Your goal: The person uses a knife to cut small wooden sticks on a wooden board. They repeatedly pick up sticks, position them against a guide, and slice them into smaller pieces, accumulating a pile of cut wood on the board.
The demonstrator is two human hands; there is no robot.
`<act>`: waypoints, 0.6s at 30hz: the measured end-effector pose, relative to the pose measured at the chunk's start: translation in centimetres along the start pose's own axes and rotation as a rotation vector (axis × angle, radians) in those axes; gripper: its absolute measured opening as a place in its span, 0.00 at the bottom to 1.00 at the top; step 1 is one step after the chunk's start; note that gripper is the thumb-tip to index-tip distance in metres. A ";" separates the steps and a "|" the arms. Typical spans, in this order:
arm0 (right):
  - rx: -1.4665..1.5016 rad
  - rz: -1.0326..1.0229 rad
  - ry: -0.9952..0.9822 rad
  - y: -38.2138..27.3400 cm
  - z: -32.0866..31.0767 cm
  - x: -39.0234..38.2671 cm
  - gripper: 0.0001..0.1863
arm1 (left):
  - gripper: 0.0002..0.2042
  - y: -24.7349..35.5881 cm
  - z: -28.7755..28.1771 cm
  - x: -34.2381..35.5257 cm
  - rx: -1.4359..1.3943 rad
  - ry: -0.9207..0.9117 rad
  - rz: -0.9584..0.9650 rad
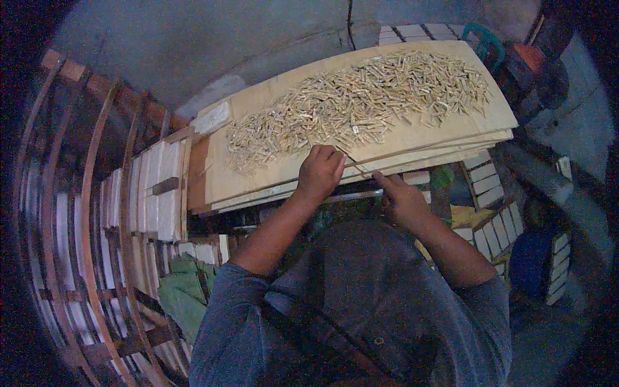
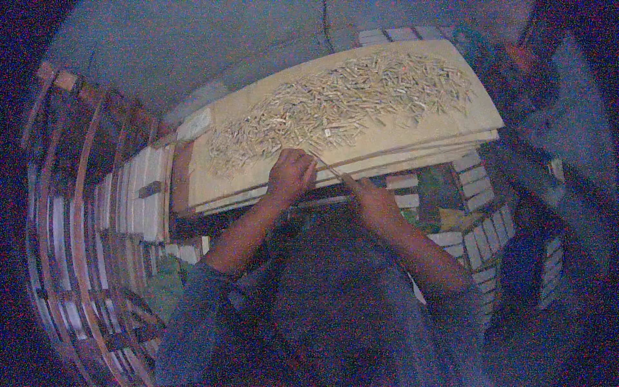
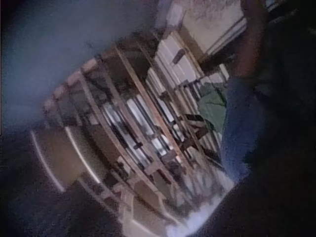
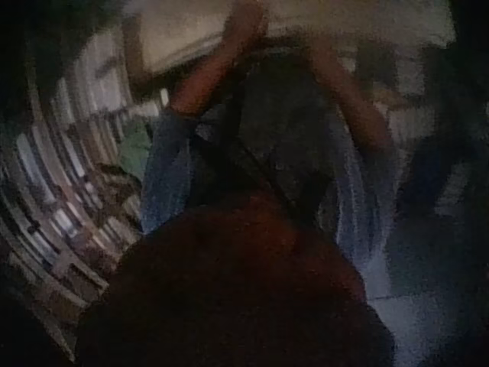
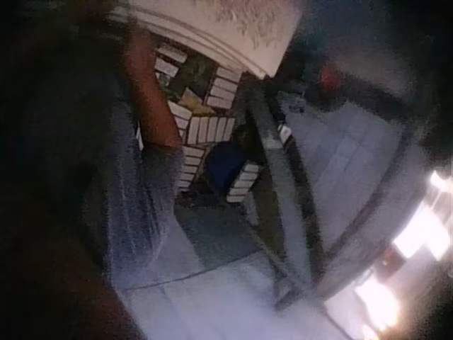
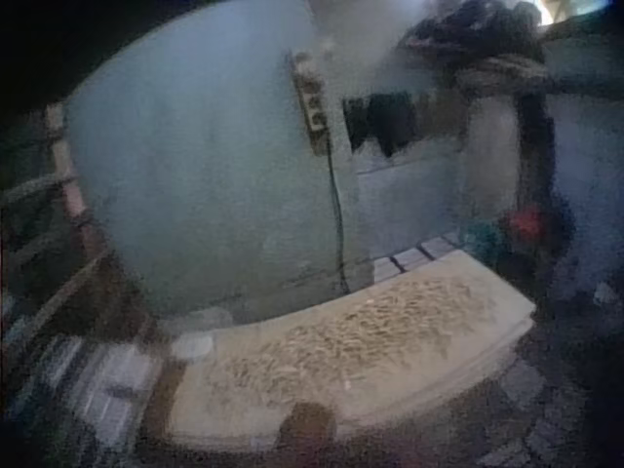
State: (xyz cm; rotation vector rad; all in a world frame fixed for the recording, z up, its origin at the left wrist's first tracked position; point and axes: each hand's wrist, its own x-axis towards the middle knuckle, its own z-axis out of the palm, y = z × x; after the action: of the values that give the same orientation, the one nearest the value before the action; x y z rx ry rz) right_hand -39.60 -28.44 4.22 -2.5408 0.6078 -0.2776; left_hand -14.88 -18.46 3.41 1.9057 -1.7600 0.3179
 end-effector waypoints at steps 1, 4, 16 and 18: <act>0.008 0.001 0.022 0.4 -0.3 -0.8 0.38 | 0.06 0.2 0.0 0.1 0.012 0.002 0.007; 0.078 0.058 0.017 0.2 -1.1 -0.9 0.38 | 0.08 0.3 -0.1 0.0 0.024 -0.039 -0.009; 0.034 -0.038 0.053 0.5 0.3 -0.7 0.37 | 0.07 0.0 -0.2 -0.4 0.001 -0.006 0.003; 0.051 -0.037 0.097 1.0 0.2 -1.1 0.35 | 0.07 0.0 0.2 -0.4 0.000 -0.036 -0.015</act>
State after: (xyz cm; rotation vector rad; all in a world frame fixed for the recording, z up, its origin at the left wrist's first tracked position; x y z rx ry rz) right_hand -40.86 -28.68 3.46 -2.5031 0.5826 -0.4259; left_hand -14.99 -18.21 3.06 1.9354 -1.7679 0.2802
